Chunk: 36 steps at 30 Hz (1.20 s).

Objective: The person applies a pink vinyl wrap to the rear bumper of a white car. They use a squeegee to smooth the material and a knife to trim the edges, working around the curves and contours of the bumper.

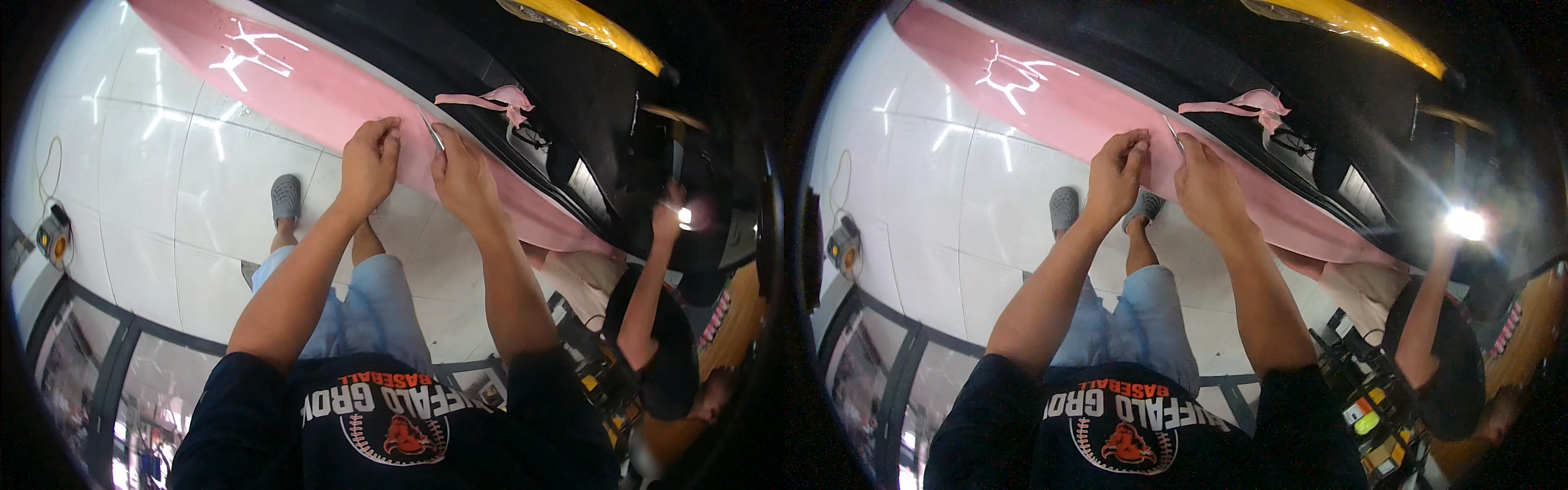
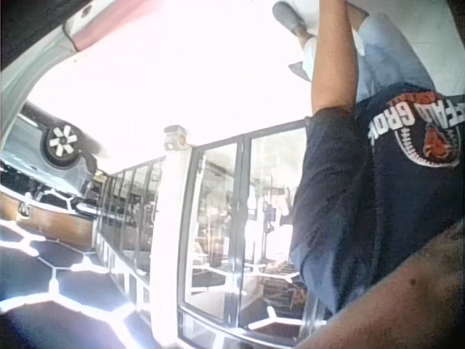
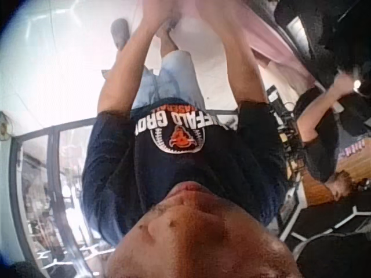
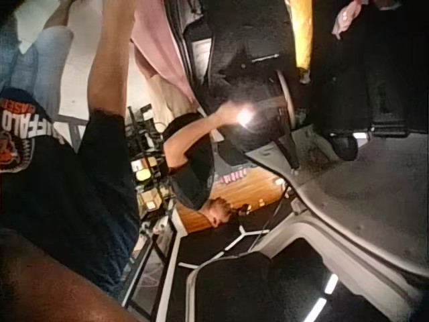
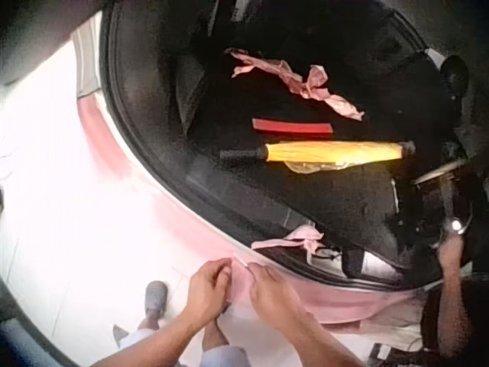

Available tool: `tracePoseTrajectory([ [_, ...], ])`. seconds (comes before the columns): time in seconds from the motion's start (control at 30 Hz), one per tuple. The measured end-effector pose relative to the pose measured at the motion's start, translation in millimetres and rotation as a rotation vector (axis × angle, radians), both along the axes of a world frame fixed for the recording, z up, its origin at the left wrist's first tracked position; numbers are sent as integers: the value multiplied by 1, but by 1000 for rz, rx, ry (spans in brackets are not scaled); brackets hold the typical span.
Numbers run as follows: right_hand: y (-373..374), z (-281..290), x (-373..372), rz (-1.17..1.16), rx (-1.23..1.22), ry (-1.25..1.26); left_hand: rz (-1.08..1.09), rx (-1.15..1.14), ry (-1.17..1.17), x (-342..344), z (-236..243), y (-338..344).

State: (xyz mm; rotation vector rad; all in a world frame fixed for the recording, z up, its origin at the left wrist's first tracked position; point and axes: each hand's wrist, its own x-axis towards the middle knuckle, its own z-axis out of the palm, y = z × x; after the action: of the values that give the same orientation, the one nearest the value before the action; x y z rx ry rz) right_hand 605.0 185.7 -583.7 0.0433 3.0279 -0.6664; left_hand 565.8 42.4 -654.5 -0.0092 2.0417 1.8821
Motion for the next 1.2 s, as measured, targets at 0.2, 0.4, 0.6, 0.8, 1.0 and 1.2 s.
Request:
tracePoseTrajectory([
  [0.2, 5, -11, -19, 50, 185, -144, 152, -41, -91, -1, -5, 33],
  [0.4, 12, -4, -17, 84, 249, -154, 237, 8, -125, 3, 4, 48],
  [0.6, 12, 1, -22, 139, 291, -181, 190, -50, -58, 8, 9, 58],
  [0.8, 16, 1, -27, 125, 246, -178, 192, -64, -2, 8, 8, 58],
  [1.0, 27, -3, -30, 170, 134, -124, 150, -23, -143, 5, 14, 53],
  [1.2, 16, -3, -16, 113, 196, -116, 269, 112, -151, 9, -2, 53],
])
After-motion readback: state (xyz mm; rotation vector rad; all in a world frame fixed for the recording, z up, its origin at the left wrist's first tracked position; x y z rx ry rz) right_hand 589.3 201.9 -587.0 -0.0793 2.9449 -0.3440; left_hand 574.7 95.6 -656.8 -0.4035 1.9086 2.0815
